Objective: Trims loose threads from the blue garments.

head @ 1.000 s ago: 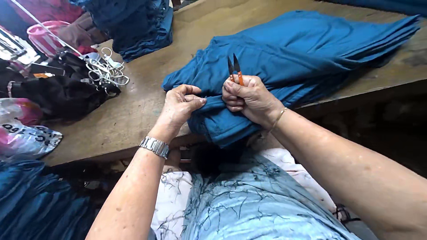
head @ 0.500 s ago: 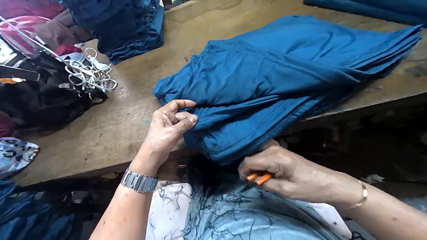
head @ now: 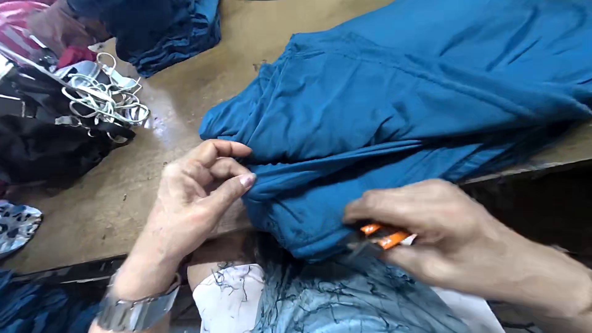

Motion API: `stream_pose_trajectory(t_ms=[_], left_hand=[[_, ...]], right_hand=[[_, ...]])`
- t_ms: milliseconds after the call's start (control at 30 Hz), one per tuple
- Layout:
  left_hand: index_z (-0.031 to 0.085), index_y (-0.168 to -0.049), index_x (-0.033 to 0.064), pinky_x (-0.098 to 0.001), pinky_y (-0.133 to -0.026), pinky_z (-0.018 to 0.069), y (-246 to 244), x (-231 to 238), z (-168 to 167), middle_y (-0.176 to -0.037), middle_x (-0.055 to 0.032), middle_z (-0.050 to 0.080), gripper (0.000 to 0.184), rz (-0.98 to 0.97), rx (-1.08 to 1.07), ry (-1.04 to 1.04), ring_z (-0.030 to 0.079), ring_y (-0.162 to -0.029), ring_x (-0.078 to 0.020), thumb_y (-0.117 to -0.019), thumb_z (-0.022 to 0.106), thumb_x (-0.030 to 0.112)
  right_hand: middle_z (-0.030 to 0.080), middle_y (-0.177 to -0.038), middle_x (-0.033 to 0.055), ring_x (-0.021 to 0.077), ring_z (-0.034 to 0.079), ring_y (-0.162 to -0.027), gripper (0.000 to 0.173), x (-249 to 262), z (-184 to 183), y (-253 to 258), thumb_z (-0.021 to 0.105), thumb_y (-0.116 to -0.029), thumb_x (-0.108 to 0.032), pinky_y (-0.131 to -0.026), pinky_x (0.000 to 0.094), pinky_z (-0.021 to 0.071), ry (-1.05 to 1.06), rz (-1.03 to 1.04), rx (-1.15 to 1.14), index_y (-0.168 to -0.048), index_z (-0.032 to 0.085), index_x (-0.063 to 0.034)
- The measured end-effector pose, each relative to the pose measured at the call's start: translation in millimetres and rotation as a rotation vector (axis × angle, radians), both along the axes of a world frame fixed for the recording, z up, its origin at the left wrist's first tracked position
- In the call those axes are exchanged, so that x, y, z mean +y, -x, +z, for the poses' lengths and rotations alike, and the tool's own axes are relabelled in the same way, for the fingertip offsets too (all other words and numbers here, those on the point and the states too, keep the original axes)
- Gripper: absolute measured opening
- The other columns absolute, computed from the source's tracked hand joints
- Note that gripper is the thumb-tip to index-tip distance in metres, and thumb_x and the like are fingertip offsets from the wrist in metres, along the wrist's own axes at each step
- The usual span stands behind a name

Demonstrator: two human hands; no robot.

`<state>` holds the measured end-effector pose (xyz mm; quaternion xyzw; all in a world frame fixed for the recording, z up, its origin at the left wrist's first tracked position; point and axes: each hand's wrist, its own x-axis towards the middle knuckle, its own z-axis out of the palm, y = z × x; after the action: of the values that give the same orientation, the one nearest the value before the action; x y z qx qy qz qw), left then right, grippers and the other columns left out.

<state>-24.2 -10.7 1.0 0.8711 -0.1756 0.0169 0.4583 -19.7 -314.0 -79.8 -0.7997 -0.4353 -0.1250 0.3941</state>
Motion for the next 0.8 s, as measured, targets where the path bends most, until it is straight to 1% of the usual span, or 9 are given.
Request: stream_pose_trajectory(t_ms=[100, 200, 267, 333, 400, 467, 633, 733, 800], left_hand=[[0.062, -0.124, 0.0057, -0.0215, -0.072, 0.0589, -31, 1, 22, -0.091, 0.0063, 0.072, 0.029, 0.007, -0.130, -0.014, 0.068, -0.076, -0.0046, -0.0956, 0.065, 0.009], [0.061, -0.120, 0.0088, -0.0220, -0.076, 0.0600, -74, -12, 50, -0.096, 0.0102, 0.070, 0.021, 0.042, -0.273, -0.009, 0.069, -0.082, -0.0025, -0.0989, 0.061, 0.009], [0.064, -0.109, 0.0113, -0.0194, -0.076, 0.0577, -107, -33, 57, -0.089, 0.0132, 0.069, 0.012, 0.163, -0.403, -0.040, 0.067, -0.079, 0.0020, -0.0984, 0.059, 0.007], [0.066, -0.113, 0.0016, -0.0228, -0.087, 0.0520, -145, -48, 43, -0.100, 0.0001, 0.069, 0.020, 0.262, -0.502, -0.217, 0.064, -0.091, -0.0030, -0.0975, 0.055, 0.007], [0.065, -0.122, -0.0045, -0.0383, -0.103, 0.0486, -173, -58, 6, -0.121, -0.0186, 0.068, 0.030, 0.290, -0.434, -0.421, 0.065, -0.113, -0.0233, -0.1003, 0.047, 0.006], [0.066, -0.123, -0.0024, -0.0486, -0.103, 0.0478, -185, -65, -30, -0.120, -0.0219, 0.069, 0.031, 0.353, -0.283, -0.427, 0.066, -0.116, -0.0319, -0.1029, 0.044, 0.006], [0.067, -0.122, 0.0009, -0.0413, -0.099, 0.0489, -153, -47, -24, -0.116, -0.0186, 0.067, 0.030, 0.360, -0.450, -0.353, 0.063, -0.112, -0.0284, -0.0966, 0.052, 0.007], [0.070, -0.113, 0.0011, -0.0287, -0.084, 0.0521, -91, -39, -9, -0.110, -0.0151, 0.065, 0.025, 0.245, -0.684, -0.247, 0.063, -0.101, -0.0188, -0.0969, 0.051, 0.003], [0.068, -0.110, -0.0021, -0.0254, -0.079, 0.0533, -38, -38, -5, -0.108, -0.0127, 0.064, 0.020, 0.118, -0.633, -0.128, 0.062, -0.096, -0.0141, -0.0972, 0.053, 0.001]], right_hand=[[0.058, -0.073, -0.0073, 0.0063, 0.056, -0.063, 0.017, 6, -13, 2, 0.059, -0.0872, -0.018, -0.049, 0.0249, 0.0427, 0.068, 0.024, -0.114, -0.097, 0.072, -0.0149], [0.056, -0.070, -0.0084, 0.0044, 0.054, -0.060, 0.013, 10, -12, -4, 0.058, -0.0871, -0.018, -0.047, 0.0230, 0.0401, 0.056, 0.040, -0.104, -0.093, 0.070, -0.0157], [0.058, -0.072, -0.0099, 0.0020, 0.055, -0.061, 0.011, 9, -10, -8, 0.060, -0.0873, -0.019, -0.049, 0.0214, 0.0417, 0.038, 0.060, -0.046, -0.094, 0.069, -0.0163], [0.061, -0.073, -0.0099, 0.0015, 0.057, -0.063, 0.011, 9, -10, -9, 0.062, -0.0868, -0.018, -0.050, 0.0210, 0.0444, 0.031, 0.065, -0.018, -0.094, 0.070, -0.0161], [0.060, -0.073, -0.0090, 0.0027, 0.057, -0.063, 0.011, 9, -12, -7, 0.062, -0.0855, -0.015, -0.050, 0.0219, 0.0444, 0.032, 0.061, -0.029, -0.093, 0.071, -0.0155], [0.060, -0.072, -0.0083, 0.0027, 0.057, -0.062, 0.011, 8, -13, -6, 0.061, -0.0856, -0.012, -0.050, 0.0215, 0.0440, 0.005, 0.053, -0.028, -0.089, 0.071, -0.0146], [0.064, -0.074, -0.0096, -0.0009, 0.058, -0.064, 0.014, 9, -11, -2, 0.059, -0.0864, -0.009, -0.053, 0.0187, 0.0477, -0.046, 0.025, 0.038, -0.089, 0.072, -0.0139], [0.066, -0.075, -0.0084, -0.0021, 0.059, -0.065, 0.014, 9, -1, -4, 0.061, -0.0846, -0.006, -0.054, 0.0158, 0.0493, -0.093, 0.054, 0.103, -0.089, 0.074, -0.0111], [0.067, -0.076, -0.0064, -0.0018, 0.060, -0.065, 0.012, 8, 11, -4, 0.063, -0.0842, -0.005, -0.056, 0.0137, 0.0505, -0.144, 0.081, 0.164, -0.090, 0.074, -0.0089]])
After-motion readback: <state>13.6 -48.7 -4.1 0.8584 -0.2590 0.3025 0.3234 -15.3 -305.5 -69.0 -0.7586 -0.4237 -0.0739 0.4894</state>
